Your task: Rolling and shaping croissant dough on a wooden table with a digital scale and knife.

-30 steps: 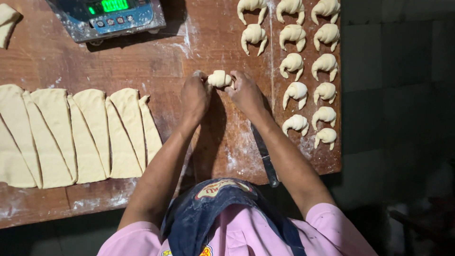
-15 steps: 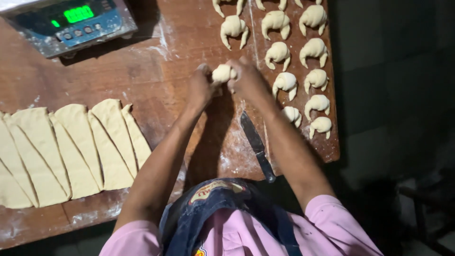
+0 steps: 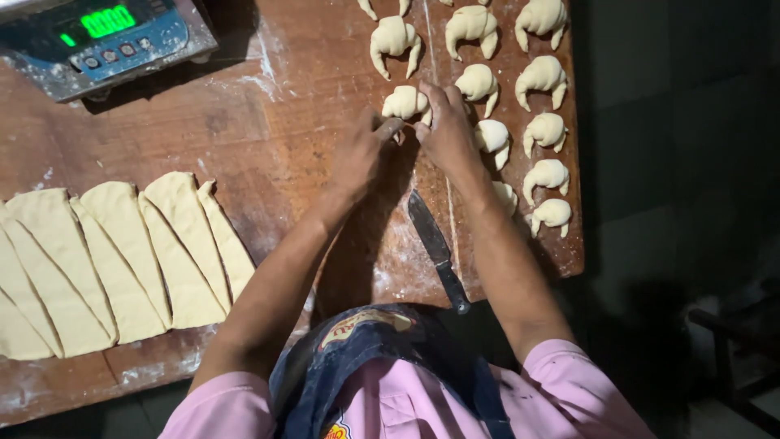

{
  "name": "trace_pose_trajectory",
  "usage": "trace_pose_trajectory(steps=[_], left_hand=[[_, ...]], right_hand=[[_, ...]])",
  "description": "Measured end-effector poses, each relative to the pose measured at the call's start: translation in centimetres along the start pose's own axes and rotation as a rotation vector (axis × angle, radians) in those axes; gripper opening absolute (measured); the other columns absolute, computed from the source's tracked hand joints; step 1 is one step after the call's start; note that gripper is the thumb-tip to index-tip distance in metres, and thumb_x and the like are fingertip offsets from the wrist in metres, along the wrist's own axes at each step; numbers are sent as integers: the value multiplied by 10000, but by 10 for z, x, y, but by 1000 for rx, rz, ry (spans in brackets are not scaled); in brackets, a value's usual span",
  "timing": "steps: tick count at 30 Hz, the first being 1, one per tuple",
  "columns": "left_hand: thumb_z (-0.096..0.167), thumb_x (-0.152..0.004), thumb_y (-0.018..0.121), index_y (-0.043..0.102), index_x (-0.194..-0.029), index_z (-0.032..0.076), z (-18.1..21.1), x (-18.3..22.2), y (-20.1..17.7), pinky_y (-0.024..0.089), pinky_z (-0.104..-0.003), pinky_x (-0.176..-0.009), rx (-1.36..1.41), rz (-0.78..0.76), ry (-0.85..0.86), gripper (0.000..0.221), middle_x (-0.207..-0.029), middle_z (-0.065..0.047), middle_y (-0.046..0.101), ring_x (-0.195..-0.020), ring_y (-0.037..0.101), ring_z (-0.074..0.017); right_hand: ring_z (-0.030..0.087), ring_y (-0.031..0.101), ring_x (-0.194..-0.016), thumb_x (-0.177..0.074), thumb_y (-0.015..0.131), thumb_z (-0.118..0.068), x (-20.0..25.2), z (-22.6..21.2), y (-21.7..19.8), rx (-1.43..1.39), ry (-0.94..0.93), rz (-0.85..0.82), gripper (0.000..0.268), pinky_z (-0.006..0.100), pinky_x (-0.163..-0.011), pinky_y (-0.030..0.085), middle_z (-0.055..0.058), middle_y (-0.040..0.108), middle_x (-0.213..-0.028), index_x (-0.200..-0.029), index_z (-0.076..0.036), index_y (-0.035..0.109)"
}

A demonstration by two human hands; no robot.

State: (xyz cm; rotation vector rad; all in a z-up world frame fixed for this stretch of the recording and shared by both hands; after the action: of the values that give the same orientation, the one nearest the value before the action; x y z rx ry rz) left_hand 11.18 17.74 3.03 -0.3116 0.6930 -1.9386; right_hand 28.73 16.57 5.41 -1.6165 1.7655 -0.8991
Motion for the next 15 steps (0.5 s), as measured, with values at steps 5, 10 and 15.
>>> trace_pose_trajectory(steps=[5,10,15], left_hand=[[261,-1065,557,640,-1180,74,-4,-2,8,499,-490,-816,215,15,-81,235,-1049,-185,629,-973,642,-406],[253,-1008,600,692,-1137,98,-17,43,-29,497,-478,-796,189,81,-125,222,-1012,-173,643,-954,645,-387],[204,-897,651,712,-1075,98,-54,139,-87,522,-482,-835,-127,165,9,216,-990,-161,638,-957,643,-382]], right_hand=[[410,589,-1155,-829,747,-13,3,8,2,76,-107,71,617,459,-993,493,215,578,-1245,-1411,-55,548],[416,572,-1206,-952,729,-104,68,-38,-26,324,-449,-110,484,496,-1042,474,225,577,-1253,-1370,3,509],[322,677,-869,-868,745,-194,180,-22,-28,116,124,-417,573,445,-781,569,180,639,-1067,-1394,-61,559]])
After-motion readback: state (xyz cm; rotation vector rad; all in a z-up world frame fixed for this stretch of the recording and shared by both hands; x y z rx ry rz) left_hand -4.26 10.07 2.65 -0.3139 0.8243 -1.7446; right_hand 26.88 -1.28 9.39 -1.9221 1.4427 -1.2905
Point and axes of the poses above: each hand's wrist, its own x-axis away from the middle knuckle, its own y-axis out of the palm, z = x × y, the point moved 4 cm from there along -x, towards the middle knuckle
